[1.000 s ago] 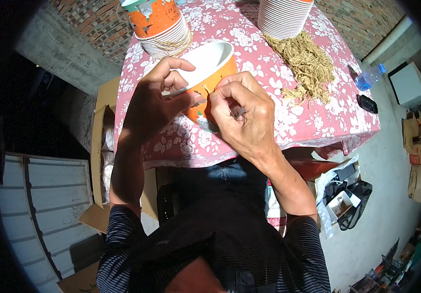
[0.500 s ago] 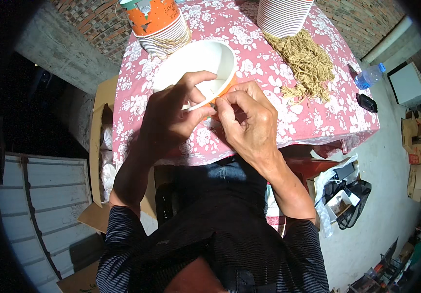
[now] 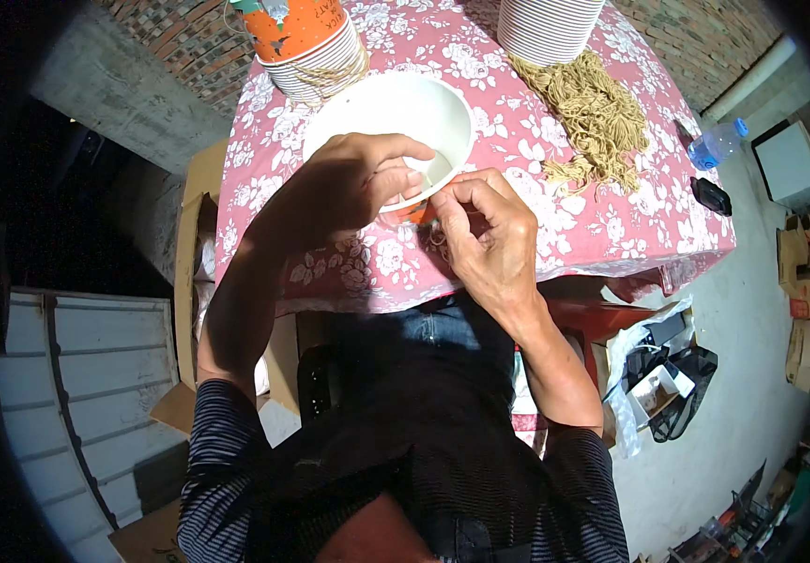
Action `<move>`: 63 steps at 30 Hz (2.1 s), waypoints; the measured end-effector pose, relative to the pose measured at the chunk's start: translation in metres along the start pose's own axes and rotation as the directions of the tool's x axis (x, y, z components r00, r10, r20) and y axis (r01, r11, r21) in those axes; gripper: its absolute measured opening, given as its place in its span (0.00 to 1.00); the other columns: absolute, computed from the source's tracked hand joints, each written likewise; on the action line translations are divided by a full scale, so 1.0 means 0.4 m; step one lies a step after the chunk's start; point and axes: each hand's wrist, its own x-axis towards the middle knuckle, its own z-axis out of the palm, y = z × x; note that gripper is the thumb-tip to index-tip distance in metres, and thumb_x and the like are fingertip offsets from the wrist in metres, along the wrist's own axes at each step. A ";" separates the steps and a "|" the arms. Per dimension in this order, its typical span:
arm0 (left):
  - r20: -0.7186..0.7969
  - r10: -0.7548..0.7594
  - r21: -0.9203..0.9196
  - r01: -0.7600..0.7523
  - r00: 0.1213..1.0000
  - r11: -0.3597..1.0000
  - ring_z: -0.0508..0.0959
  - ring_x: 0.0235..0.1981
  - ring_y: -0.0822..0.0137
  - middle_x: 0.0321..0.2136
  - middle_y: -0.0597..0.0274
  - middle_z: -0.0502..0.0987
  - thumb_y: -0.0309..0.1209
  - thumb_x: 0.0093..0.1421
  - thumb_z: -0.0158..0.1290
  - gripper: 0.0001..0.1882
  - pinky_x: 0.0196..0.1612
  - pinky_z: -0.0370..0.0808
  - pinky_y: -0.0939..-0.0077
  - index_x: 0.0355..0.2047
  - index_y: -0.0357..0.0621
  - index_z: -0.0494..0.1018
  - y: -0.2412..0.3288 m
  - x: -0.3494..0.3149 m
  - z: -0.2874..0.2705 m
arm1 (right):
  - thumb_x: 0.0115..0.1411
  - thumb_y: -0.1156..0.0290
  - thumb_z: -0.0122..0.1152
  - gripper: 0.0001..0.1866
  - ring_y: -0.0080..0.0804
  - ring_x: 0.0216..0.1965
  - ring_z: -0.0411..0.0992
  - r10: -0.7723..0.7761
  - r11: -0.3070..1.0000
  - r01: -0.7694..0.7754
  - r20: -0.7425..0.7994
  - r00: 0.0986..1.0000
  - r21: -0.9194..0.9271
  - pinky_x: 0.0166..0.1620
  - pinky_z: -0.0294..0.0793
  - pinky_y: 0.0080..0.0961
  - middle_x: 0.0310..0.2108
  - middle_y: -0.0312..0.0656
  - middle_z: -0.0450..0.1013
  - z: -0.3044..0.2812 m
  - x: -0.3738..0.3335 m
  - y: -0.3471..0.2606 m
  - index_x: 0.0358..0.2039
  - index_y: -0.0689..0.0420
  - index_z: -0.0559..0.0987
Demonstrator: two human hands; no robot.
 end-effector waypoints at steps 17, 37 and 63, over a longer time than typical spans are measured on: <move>-0.151 -0.061 -0.081 0.049 0.987 0.996 0.83 0.30 0.55 0.30 0.53 0.80 0.24 0.66 0.50 0.08 0.37 0.79 0.67 0.30 0.34 0.76 0.049 -0.009 -0.017 | 0.71 0.73 0.61 0.09 0.18 0.28 0.72 0.077 0.979 -0.104 0.154 0.985 0.174 0.31 0.71 0.20 0.29 0.37 0.77 -0.026 0.019 0.033 0.36 0.66 0.82; 0.178 -0.169 -0.498 0.237 0.969 0.834 0.76 0.25 0.76 0.24 0.62 0.80 0.31 0.67 0.60 0.09 0.28 0.70 0.79 0.40 0.36 0.77 -0.056 0.032 0.036 | 0.67 0.72 0.63 0.09 0.44 0.29 0.76 -0.025 0.994 0.074 0.503 0.864 -0.078 0.36 0.75 0.34 0.29 0.50 0.77 -0.142 0.117 -0.096 0.35 0.66 0.79; 0.305 -0.127 -0.653 0.304 0.944 0.694 0.74 0.28 0.77 0.27 0.65 0.79 0.38 0.67 0.62 0.14 0.36 0.72 0.80 0.37 0.37 0.79 -0.008 0.045 -0.028 | 0.67 0.83 0.60 0.04 0.20 0.29 0.74 -0.092 0.993 0.063 0.317 0.944 0.098 0.32 0.74 0.20 0.30 0.37 0.77 -0.112 0.177 -0.084 0.37 0.64 0.82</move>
